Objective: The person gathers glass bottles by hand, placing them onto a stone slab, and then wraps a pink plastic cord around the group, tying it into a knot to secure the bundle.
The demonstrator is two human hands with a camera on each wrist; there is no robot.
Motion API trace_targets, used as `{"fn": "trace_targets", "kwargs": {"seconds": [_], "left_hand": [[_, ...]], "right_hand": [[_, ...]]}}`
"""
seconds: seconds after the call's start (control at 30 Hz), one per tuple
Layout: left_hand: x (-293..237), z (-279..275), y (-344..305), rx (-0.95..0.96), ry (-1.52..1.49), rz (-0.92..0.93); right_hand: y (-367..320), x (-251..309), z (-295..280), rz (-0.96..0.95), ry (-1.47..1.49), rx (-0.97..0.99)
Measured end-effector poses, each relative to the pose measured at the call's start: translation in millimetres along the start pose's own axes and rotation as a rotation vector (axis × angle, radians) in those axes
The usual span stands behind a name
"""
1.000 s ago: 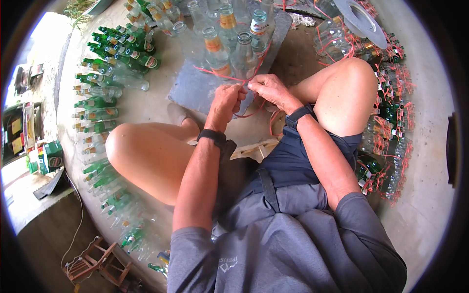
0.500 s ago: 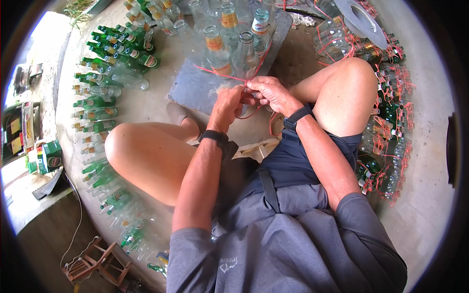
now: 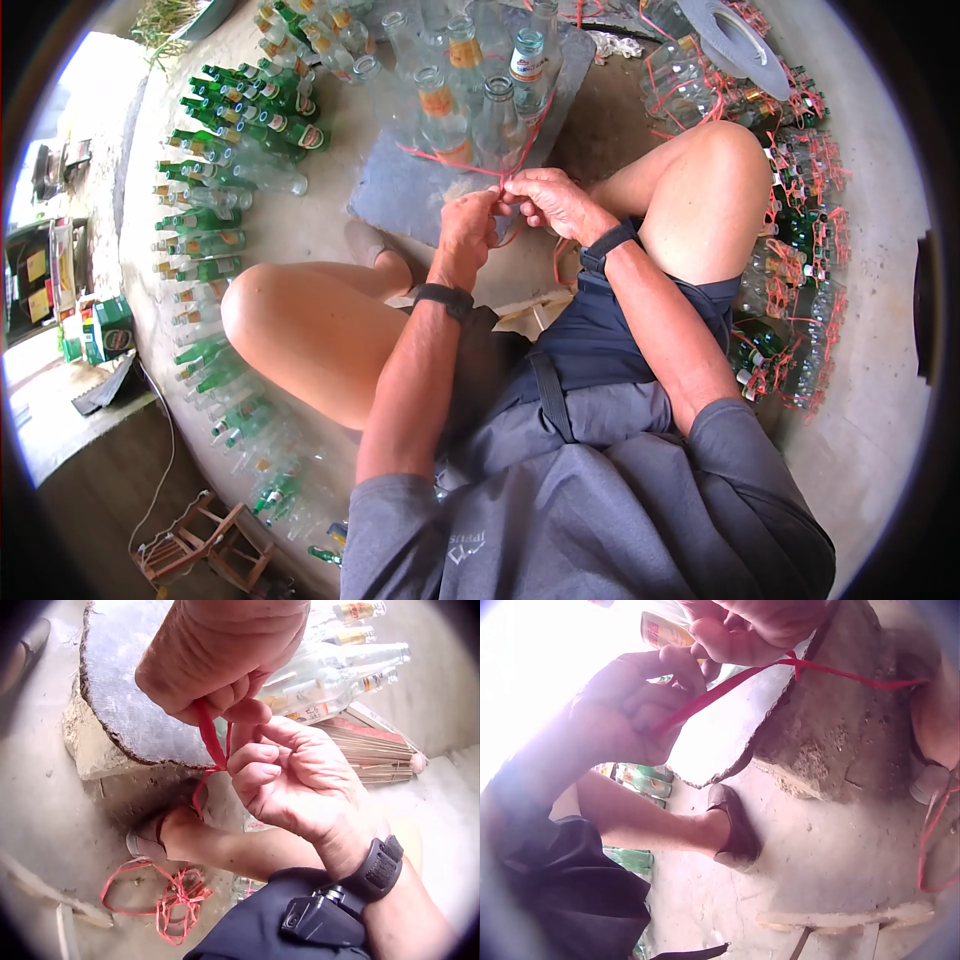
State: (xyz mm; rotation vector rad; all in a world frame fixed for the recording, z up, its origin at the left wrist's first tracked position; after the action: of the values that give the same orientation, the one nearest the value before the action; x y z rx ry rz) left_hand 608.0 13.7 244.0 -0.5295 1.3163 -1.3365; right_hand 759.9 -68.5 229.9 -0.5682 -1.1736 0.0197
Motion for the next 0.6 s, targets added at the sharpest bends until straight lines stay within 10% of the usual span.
{"fn": "trace_targets", "kwargs": {"seconds": [0.6], "left_hand": [[22.7, 5.6, 5.6, -0.12, 0.025, 0.508]], "right_hand": [[-4.1, 0.3, 10.3, -0.028, 0.001, -0.005]]}}
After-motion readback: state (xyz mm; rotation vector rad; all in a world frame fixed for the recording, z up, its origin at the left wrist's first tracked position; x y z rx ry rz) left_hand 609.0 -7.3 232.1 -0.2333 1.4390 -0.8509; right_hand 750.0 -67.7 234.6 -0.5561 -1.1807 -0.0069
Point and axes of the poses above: each hand's wrist, its own y-axis towards the middle knuckle, its own z-axis out of the palm, x = y × z, the point moved 1 cm from there along y, towards the middle knuckle, and after that the axes turned 14 degrees about -z, right-handed, at the moved point
